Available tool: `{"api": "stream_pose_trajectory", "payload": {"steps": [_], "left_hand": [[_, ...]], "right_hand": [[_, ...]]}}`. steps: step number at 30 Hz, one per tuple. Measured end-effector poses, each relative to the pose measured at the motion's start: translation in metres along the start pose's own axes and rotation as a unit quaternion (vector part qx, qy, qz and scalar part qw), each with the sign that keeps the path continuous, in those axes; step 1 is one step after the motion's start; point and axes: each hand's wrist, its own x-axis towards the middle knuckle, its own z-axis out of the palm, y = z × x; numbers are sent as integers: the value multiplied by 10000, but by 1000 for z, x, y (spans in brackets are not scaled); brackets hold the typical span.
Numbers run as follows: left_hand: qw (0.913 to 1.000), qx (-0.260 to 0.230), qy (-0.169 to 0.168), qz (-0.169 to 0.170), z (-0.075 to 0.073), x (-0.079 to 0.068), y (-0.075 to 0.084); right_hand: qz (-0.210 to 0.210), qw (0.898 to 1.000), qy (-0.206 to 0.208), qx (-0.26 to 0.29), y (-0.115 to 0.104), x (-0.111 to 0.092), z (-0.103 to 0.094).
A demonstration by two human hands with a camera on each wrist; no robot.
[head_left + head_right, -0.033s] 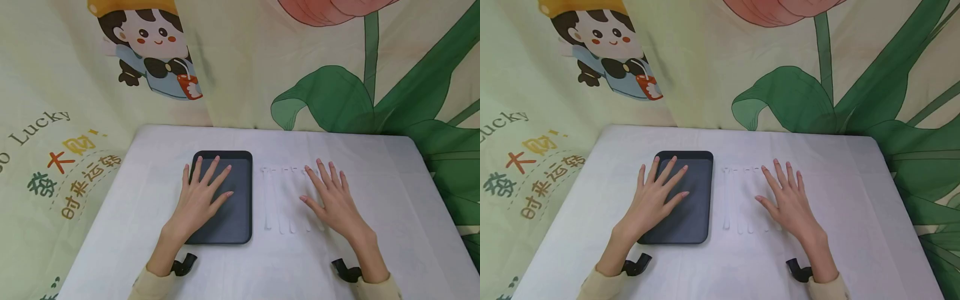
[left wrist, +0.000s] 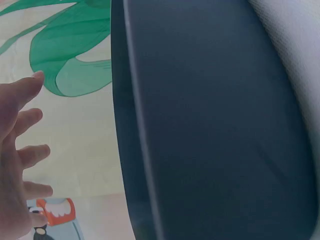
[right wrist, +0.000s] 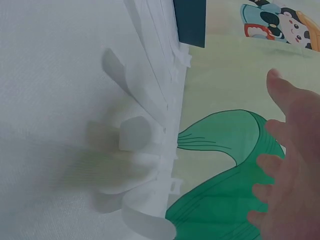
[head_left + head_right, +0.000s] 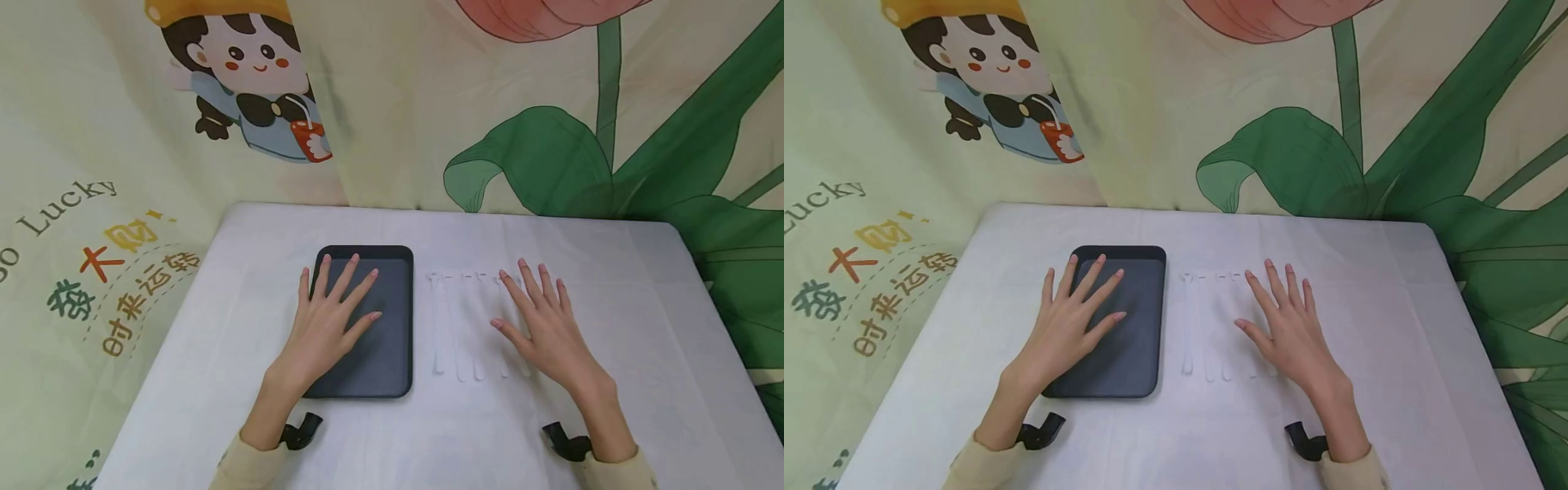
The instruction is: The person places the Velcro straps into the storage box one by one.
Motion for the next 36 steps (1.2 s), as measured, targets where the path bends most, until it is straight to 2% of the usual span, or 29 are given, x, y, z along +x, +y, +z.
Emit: {"api": "stream_pose_trajectory", "payload": {"steps": [3,5,8,11,14,17,20,22,25,31,36], "left_hand": [[10000,6,-18,-63,-2,-3,0],[9997,29,-53,-225,-3,-6,-1],[9978,21,-157,-647,-3,-12,-5],[9923,-52,-281,-1201,-2,-19,-12],[9823,-413,-519,-1754,-1,-25,-21],[9650,-1054,-745,-2285,1,-29,-28],[9474,-1589,-814,-2657,4,-31,-35],[9409,-1771,-762,-2785,6,-31,-39],[9363,-1882,-669,-2889,10,-33,-45],[9341,-1978,-433,-2941,15,-35,-53],[9337,-2037,-372,-2922,16,-36,-55]], "right_hand": [[19,10000,-7,15,-2,-1,0],[27,10000,-10,58,-3,-1,1],[22,9998,-12,198,-5,1,1],[-7,9992,-6,395,-6,5,2],[-57,9986,-42,517,-8,8,5],[-118,9983,-95,555,-9,10,8],[-141,9981,-119,580,-10,11,10],[-140,9978,-119,643,-11,13,11],[-158,9961,-110,862,-13,17,13],[-64,9906,-214,1348,-17,28,18],[125,9859,-270,1645,-22,41,21]]}}
